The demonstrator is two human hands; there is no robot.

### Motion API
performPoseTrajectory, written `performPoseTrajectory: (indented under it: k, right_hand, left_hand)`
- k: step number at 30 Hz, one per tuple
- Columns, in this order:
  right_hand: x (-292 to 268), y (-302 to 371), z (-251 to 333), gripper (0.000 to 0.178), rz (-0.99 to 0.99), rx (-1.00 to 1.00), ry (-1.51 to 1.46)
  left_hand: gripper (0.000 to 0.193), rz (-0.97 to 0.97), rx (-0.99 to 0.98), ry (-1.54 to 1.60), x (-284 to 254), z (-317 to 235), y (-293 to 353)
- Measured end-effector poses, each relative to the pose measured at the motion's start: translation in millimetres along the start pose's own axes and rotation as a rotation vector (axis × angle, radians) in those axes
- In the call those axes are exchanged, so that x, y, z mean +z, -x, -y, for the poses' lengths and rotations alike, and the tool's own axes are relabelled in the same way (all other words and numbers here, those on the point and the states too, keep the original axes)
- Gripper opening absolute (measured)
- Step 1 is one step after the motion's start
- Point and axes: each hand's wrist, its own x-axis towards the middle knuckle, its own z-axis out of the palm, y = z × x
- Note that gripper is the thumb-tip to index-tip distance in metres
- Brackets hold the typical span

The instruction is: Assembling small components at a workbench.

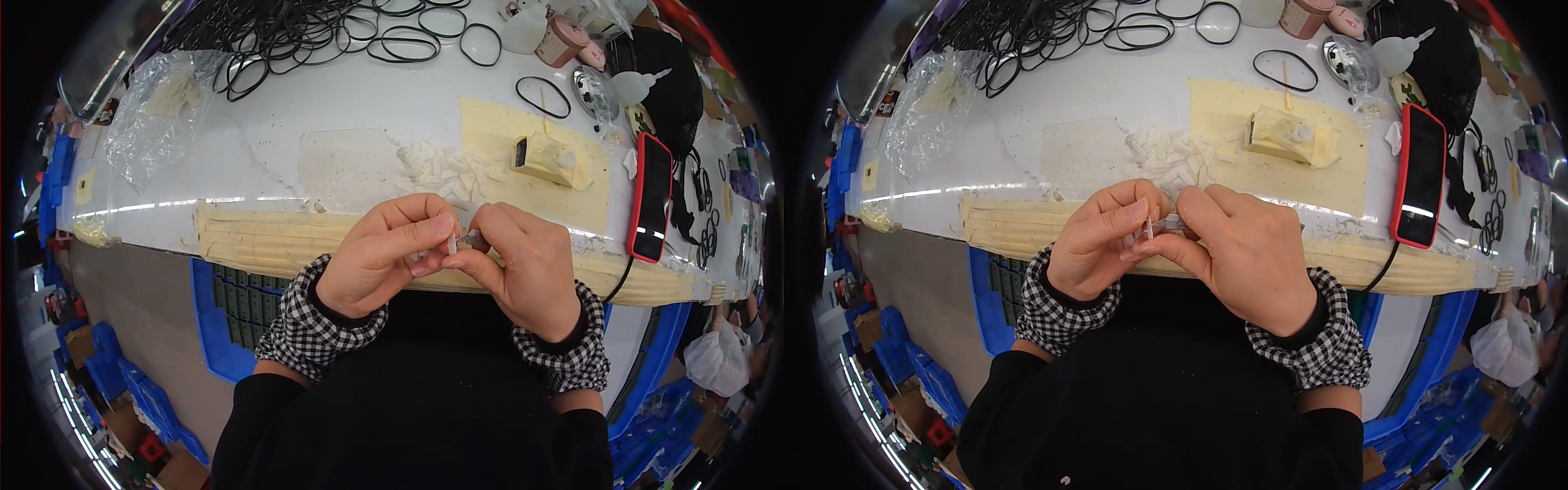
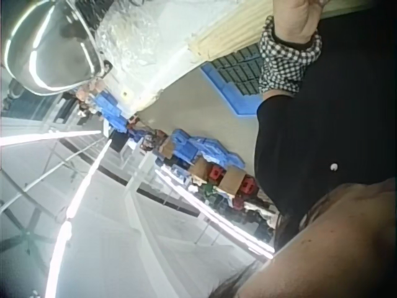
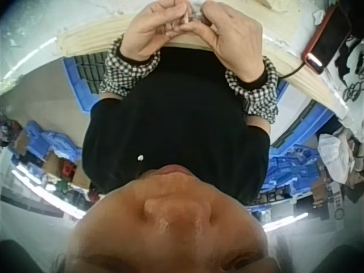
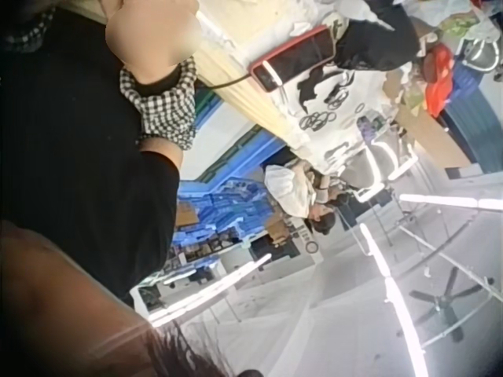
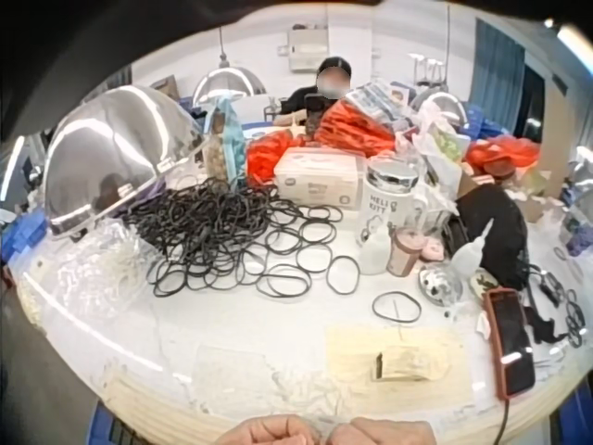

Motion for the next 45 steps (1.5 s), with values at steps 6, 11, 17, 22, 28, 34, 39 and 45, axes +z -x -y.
performPoseTrajectory:
  k: [6,11,17,22,28,34,39,45]
  right_hand:
    - [0.8,0.2,-2.9,0.033,-0.025,-0.023,0.020]
    - [-1.6,-0.2,-1.2,0.039,0.009,0.006,0.021]
    - [-1.9,-0.3,-1.9,0.039,0.013,-0.002,0.051]
    - [-2.9,-0.9,-3.4,0.038,0.027,-0.011,0.061]
    - [-1.9,-0.5,-4.1,0.039,0.030,-0.021,0.081]
    - [-1.5,-2.3,-3.8,0.039,0.008,-0.014,0.072]
    - [-1.9,-1.4,-4.2,0.040,0.031,-0.014,0.097]
    - [-1.8,-1.3,-3.5,0.039,0.024,-0.011,0.081]
  left_hand:
    - [0.019,0.014,0.013,-0.009,-2.1,-0.3,-0.1]
    - [0.019,0.018,0.027,-0.028,-3.2,0.0,-1.3]
    - [0.017,0.005,0.021,-0.027,-1.9,-1.1,-1.1]
    - [0.019,0.016,0.018,-0.056,-1.8,-2.7,-1.5]
    - [0.020,0.013,0.028,-0.081,-3.1,-3.6,-1.8]
    - [0.020,-0.008,0.019,-0.071,-3.5,-3.0,-1.2]
    - [0.019,-0.010,0.031,-0.097,-4.2,-2.7,-1.0]
    - [0.020,-0.011,0.028,-0.092,-4.0,-2.8,-0.7]
